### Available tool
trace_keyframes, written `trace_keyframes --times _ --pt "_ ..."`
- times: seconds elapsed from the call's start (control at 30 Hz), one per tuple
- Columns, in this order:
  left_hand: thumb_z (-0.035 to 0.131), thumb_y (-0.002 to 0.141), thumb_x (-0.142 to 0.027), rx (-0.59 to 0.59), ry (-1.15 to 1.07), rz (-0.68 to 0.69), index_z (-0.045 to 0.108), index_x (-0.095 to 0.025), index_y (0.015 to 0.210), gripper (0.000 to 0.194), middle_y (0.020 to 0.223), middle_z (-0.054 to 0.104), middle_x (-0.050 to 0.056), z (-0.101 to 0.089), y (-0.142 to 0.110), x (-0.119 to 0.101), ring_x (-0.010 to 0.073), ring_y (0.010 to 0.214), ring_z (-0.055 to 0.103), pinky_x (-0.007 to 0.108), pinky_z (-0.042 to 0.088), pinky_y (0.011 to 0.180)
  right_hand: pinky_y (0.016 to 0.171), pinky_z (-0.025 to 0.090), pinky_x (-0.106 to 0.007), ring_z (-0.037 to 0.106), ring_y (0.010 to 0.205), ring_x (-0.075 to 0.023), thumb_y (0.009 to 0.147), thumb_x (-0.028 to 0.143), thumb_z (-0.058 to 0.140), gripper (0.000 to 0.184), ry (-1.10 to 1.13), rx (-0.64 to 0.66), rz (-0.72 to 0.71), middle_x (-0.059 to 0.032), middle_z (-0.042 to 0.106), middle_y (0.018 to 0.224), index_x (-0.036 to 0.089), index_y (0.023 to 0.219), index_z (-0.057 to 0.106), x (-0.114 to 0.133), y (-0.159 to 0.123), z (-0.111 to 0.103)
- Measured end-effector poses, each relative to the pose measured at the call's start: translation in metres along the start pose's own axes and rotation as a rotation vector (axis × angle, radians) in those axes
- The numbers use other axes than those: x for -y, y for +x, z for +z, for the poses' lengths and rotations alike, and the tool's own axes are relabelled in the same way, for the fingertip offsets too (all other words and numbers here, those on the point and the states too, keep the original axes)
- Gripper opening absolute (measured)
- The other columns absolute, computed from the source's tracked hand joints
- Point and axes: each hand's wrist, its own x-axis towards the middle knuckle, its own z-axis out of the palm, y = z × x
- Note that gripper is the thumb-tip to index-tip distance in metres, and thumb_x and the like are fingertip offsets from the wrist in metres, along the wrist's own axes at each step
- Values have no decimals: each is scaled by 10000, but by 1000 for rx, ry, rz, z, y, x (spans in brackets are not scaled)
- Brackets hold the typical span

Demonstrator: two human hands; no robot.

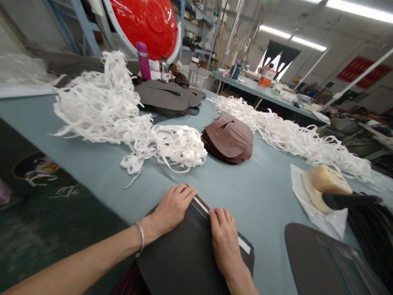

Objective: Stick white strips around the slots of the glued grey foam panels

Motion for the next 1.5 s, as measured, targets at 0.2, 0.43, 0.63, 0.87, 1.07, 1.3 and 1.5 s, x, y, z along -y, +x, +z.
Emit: trace_keyframes --times 0.2,0.43,0.63,0.87,1.07,1.3,1.5 --pt "375 894 -66 14 57 5 509 -121 1281 413 1249 583 95 -4 -2 -3 267 1119 449 400 402 875 804 461 -401 484 1009 -269 918 85 333 341 56 -27 -52 -151 560 1099 115 1213 500 -51 -86 -21" --pt "372 860 -22 -51 3 36 523 -152 1281 466 1256 588 98 6 -5 8 272 1199 432 419 389 919 768 470 -338 535 858 -194 926 196 472 149 276 19 258 -62 575 930 186 1061 535 -53 -70 -27" --pt "383 876 -53 -39 -44 17 511 -174 1276 437 1260 551 110 -1 -1 -19 274 1227 410 441 357 975 709 438 -299 517 786 -178 942 210 452 161 290 65 266 -35 548 817 194 823 560 -56 -56 -20" --pt "516 882 -203 100 -180 160 526 -273 1214 339 1236 510 86 9 -6 -79 283 1227 405 489 346 991 683 391 -304 491 741 -186 961 188 392 215 69 61 212 -39 526 776 181 791 524 -54 -61 -11" --pt "522 889 -218 96 -170 177 514 -295 1231 351 1261 501 74 18 -9 -74 293 1253 386 508 338 993 652 380 -292 525 715 -184 964 256 416 199 16 83 323 -30 545 753 182 810 518 -55 -56 -9" --pt "510 898 -228 80 -178 177 517 -295 1240 349 1249 497 80 14 -9 -74 291 1252 389 511 342 998 598 354 -274 525 651 -165 982 326 369 313 -35 70 182 -19 552 701 196 731 504 -56 -45 -11" --pt "504 894 -229 109 -180 160 508 -298 1253 365 1271 440 97 8 -9 -74 288 1197 407 495 369 989 623 363 -270 540 689 -166 962 387 418 284 -12 95 194 -22 568 730 197 773 513 -52 -36 -11"
